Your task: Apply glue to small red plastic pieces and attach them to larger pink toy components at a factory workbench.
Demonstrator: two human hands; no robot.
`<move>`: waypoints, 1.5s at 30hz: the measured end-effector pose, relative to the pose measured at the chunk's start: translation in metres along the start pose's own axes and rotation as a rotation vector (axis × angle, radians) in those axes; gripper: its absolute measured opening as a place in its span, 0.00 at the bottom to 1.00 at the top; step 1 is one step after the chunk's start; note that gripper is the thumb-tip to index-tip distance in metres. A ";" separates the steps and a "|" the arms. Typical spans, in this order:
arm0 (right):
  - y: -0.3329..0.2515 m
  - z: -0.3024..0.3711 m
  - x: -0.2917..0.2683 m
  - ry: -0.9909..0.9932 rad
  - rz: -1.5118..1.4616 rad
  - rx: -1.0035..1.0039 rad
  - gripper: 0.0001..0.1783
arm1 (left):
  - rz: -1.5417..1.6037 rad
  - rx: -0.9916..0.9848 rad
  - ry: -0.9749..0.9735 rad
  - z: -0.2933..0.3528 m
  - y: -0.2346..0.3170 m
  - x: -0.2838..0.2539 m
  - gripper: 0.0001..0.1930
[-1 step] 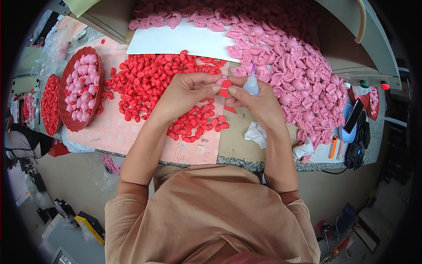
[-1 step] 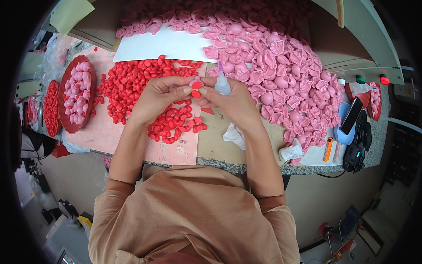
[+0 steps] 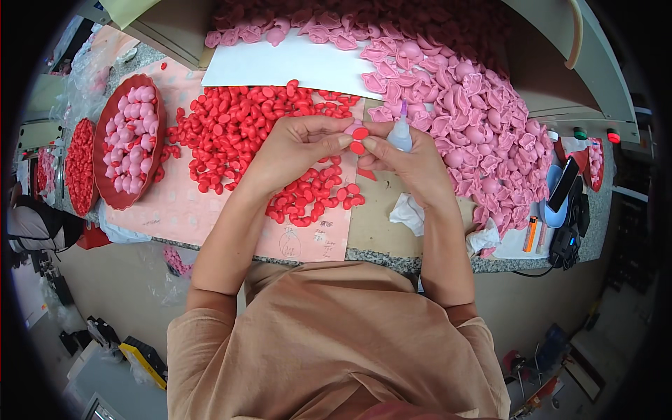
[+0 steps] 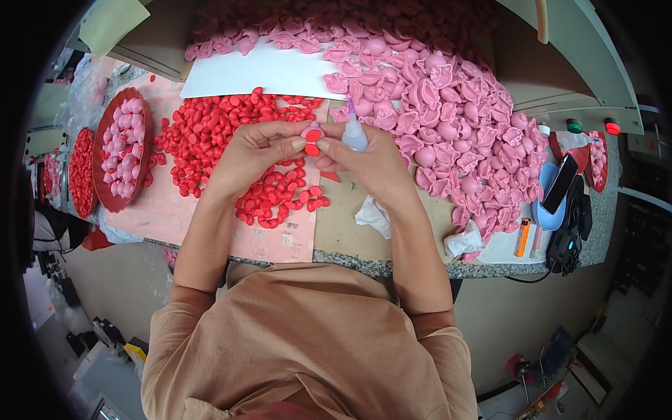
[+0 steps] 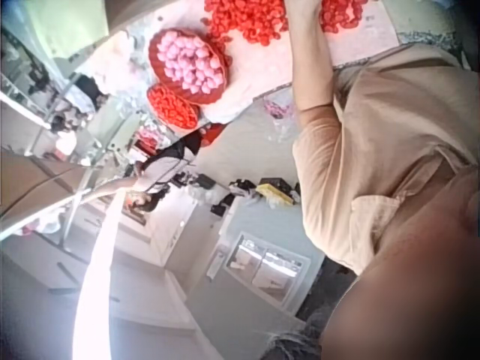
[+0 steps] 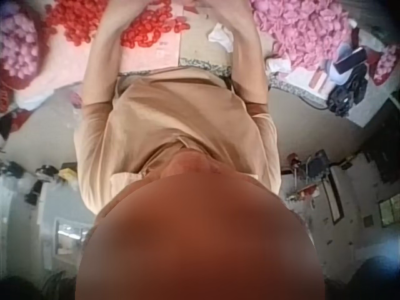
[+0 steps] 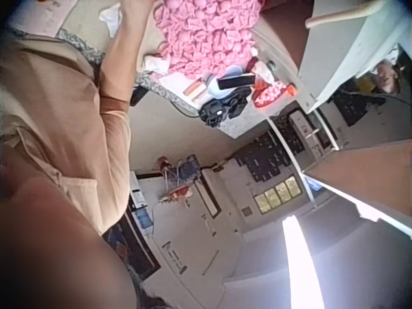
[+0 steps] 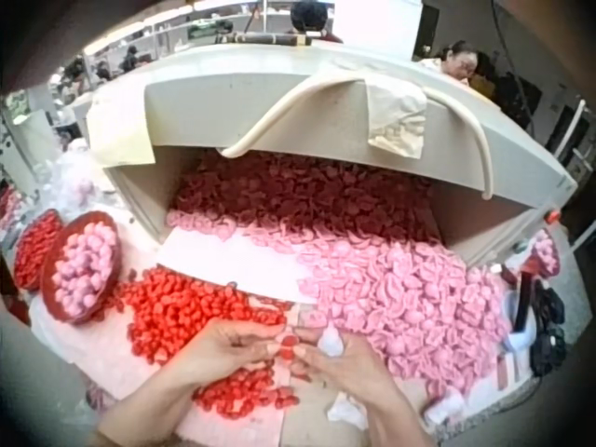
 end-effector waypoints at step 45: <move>-0.002 0.002 0.001 0.012 0.012 -0.011 0.17 | 0.023 0.027 -0.010 0.001 0.000 0.001 0.15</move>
Point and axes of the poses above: each hand's wrist, its own z-axis away from the middle knuckle, its own x-axis out of the palm, y = z × x, the point moved 6 cm from there along -z, towards the middle knuckle, and after that the axes turned 14 degrees about -y, right-handed, at the moved point
